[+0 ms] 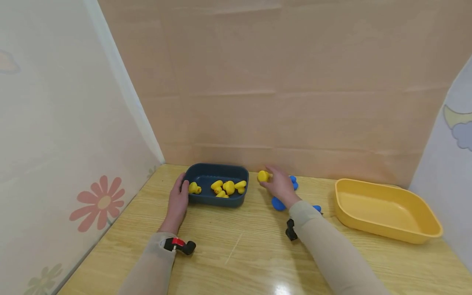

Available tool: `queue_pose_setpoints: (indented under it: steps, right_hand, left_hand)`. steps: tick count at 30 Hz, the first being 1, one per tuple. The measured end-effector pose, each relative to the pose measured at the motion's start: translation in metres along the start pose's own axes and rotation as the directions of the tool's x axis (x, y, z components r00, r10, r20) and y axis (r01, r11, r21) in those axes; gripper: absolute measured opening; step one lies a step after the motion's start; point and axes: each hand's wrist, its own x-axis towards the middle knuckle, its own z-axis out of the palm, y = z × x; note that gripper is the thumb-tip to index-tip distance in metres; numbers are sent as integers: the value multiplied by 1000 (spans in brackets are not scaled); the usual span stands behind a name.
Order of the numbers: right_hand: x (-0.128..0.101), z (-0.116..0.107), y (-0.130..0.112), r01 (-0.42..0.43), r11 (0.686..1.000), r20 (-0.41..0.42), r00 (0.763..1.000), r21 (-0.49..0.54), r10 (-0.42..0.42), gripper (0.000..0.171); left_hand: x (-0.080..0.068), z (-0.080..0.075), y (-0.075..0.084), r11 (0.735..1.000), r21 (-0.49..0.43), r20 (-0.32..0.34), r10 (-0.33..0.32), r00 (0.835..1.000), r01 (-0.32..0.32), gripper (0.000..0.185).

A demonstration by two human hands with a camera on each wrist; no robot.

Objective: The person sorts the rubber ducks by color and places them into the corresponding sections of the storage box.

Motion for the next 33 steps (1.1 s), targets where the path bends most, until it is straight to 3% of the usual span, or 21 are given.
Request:
queue_pose_setpoints:
  steps: [11,18,21,28,33]
  right_hand:
    - [1,2,-5,-24,999,22,999,-49,25,68]
    - [20,21,40,27,995,-10,1000,-97,-28,75]
    - [22,26,47,38,991,-25,999,-128,-42,75]
    - [3,4,3,39,996,15,999,-86,-38,63]
    - [1,4,2,68,995,-14,997,-68,-69,54]
  left_hand:
    - [-2,-1,3,1000,7,-3,16,1000,-16,59]
    - [-1,0,2,1000,5,-4,13,1000,-13,59]
    - [-1,0,2,1000,6,-6,8,1000,-8,59]
    - [0,1,1,1000,12,-10,0,1000,0,59]
    - [-1,0,2,1000,14,-9,3,1000,-3,59]
